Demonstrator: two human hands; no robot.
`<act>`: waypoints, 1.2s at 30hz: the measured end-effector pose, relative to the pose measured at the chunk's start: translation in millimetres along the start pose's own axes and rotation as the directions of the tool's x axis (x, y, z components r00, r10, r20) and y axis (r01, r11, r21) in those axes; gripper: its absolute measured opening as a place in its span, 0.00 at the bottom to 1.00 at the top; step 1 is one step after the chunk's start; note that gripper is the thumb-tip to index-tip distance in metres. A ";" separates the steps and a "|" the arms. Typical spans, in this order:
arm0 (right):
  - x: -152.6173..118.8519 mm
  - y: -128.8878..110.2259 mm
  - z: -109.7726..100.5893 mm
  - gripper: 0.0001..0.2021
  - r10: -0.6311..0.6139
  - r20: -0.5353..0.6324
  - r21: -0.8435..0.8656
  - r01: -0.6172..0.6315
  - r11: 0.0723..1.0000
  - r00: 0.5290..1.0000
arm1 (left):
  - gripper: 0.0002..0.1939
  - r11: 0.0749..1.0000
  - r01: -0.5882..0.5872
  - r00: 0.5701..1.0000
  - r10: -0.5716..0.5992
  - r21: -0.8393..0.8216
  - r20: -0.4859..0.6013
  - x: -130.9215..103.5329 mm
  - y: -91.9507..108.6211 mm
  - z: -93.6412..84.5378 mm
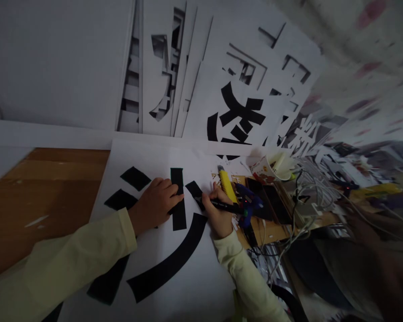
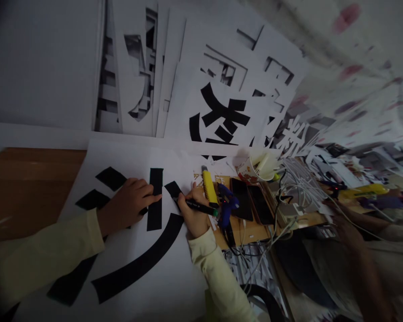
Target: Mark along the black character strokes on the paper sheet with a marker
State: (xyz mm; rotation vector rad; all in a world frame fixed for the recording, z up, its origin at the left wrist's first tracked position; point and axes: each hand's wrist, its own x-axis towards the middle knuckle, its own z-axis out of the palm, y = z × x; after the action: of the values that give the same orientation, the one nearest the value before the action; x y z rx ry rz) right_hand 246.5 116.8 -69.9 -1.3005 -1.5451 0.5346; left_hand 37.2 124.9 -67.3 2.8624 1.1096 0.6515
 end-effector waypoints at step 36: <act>-6.8 2.9 -7.1 0.15 -0.029 -0.027 0.052 0.030 0.998 0.999 | 0.23 1.000 0.006 1.000 -0.006 -0.013 0.019 -0.8 -0.8 1.7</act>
State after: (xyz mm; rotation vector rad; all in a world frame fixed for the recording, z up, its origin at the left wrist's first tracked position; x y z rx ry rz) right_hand 253.5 109.7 -72.2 -1.2383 -1.5165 0.5341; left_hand 36.8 125.2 -69.3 2.8470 1.1074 0.6275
